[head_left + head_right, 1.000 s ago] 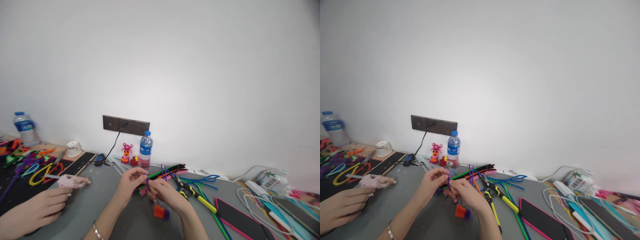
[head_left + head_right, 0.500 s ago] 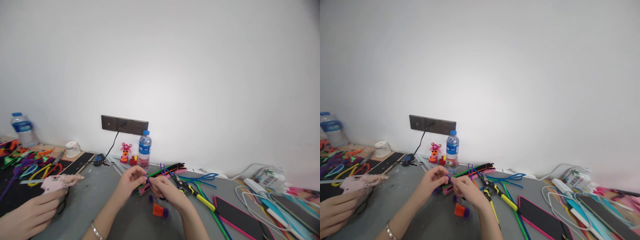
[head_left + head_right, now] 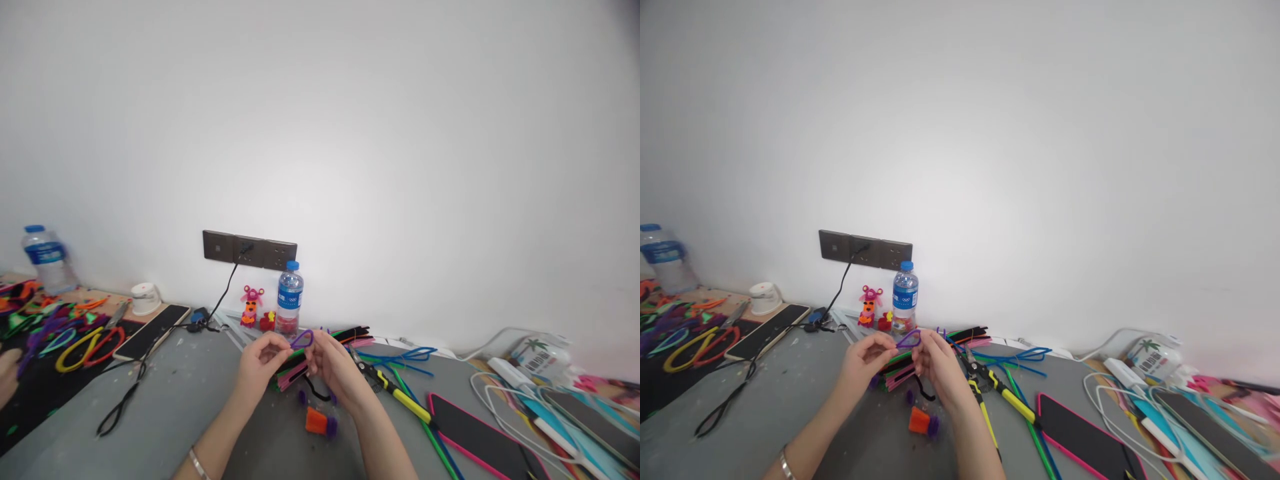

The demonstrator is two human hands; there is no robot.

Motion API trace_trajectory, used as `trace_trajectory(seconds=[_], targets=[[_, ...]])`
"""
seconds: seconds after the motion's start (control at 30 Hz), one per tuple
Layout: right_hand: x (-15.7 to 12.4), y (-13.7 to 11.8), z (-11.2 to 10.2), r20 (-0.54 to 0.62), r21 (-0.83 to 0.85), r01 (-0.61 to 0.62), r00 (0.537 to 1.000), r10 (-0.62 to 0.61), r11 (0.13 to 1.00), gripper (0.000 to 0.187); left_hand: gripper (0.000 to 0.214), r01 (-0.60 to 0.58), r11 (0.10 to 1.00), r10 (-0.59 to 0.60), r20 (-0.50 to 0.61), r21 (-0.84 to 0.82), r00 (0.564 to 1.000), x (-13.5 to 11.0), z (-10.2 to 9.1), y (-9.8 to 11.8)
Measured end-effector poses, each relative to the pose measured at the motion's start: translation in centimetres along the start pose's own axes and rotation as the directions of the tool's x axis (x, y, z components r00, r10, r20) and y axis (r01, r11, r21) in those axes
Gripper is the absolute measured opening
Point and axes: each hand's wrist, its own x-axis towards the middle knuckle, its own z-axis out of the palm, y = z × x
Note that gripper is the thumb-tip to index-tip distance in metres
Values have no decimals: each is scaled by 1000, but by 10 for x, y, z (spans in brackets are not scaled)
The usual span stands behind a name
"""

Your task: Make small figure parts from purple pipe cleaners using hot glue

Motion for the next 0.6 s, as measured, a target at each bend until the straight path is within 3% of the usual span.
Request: trace_trajectory(seconds=[0.1, 0.23, 0.37, 0.6], targets=[[0, 2, 5, 1, -4, -100, 995, 100, 995, 46, 11, -162, 978, 167, -24, 132, 986, -3, 3, 8], [1, 10, 10, 103, -71, -258, 959, 264, 964, 56, 13, -207, 962, 220, -55, 177, 974, -7, 6, 16], [1, 10, 13, 122, 5, -170, 978, 168, 986, 53, 11, -212, 957, 223, -35, 199, 974, -7, 6, 15], [-1, 4, 17, 75, 58, 20, 997, -24, 998, 43, 15, -330, 905, 337, 20, 268, 941, -10, 5, 14]])
